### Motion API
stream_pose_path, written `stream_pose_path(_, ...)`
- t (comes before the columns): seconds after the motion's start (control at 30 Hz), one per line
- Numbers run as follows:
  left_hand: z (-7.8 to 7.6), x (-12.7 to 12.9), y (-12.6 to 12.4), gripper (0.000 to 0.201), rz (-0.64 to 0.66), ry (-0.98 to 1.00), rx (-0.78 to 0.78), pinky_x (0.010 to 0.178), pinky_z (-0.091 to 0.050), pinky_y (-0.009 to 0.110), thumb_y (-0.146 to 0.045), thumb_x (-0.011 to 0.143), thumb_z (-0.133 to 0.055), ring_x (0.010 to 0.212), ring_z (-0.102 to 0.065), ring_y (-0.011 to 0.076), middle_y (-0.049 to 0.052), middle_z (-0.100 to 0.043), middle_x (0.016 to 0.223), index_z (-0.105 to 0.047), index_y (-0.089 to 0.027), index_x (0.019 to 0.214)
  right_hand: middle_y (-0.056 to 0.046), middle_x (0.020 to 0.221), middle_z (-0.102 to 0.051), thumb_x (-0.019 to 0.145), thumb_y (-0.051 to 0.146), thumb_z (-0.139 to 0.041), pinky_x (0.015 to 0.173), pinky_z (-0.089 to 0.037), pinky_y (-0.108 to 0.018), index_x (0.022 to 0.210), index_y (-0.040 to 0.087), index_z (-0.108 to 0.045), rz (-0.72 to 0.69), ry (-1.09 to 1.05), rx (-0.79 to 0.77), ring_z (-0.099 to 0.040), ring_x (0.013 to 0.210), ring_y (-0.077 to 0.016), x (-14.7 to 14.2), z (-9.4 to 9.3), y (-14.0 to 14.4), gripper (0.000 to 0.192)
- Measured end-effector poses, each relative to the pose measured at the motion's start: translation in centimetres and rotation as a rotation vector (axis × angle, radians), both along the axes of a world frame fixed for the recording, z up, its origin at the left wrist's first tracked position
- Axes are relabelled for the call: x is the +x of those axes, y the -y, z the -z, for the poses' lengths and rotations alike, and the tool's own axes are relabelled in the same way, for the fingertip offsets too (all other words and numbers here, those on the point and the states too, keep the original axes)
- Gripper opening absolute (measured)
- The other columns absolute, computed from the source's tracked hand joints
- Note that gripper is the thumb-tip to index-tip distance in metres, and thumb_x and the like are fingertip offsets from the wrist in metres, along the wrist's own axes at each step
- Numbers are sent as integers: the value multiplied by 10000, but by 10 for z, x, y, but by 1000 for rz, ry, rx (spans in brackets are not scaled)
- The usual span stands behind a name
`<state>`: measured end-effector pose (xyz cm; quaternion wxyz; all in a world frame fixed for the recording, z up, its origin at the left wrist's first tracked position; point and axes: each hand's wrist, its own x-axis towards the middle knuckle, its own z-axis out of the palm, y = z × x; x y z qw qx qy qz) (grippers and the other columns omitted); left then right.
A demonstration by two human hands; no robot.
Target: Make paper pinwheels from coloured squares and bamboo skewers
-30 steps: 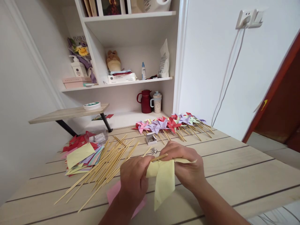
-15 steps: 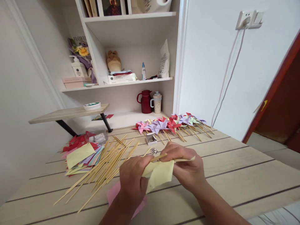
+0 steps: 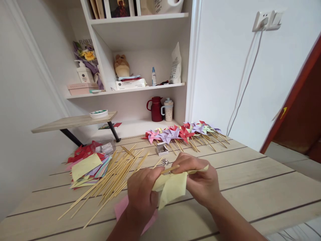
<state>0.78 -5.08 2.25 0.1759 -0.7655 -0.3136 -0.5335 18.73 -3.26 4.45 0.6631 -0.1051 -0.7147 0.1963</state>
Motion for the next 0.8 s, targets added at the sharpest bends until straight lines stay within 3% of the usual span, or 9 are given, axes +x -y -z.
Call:
stream_pose_path(0.37, -8, -2, 4, 378, -24, -53, 121, 553, -476, 267, -207, 955, -455, 599, -649, 162, 31, -728, 773, -574, -236, 1313, -41, 740, -704, 865, 121, -667, 587, -522, -330, 910, 237, -705, -9, 2, -9, -646, 655, -180, 1, 3, -1, 130)
stream_pose_path(0.57, -20, -5, 14, 426, -98, -181, 144, 651, -517, 277, -130, 936, -514, 722, -694, 173, 52, -749, 854, -550, -170, 1358, -39, 743, -705, 864, 140, -677, 585, -523, -341, 918, 246, -692, -12, -18, -11, -645, 645, -186, 1, 4, -1, 120)
stream_pose_path(0.8, -22, -7, 14, 363, -140, -247, 216, 672, -525, 292, -144, 953, -490, 751, -704, 189, 96, -764, 882, -565, -113, 1307, -29, 750, -685, 829, 82, -659, 581, -506, -333, 909, 241, -675, 4, -23, -24, -625, 639, -178, 1, 5, 1, 179)
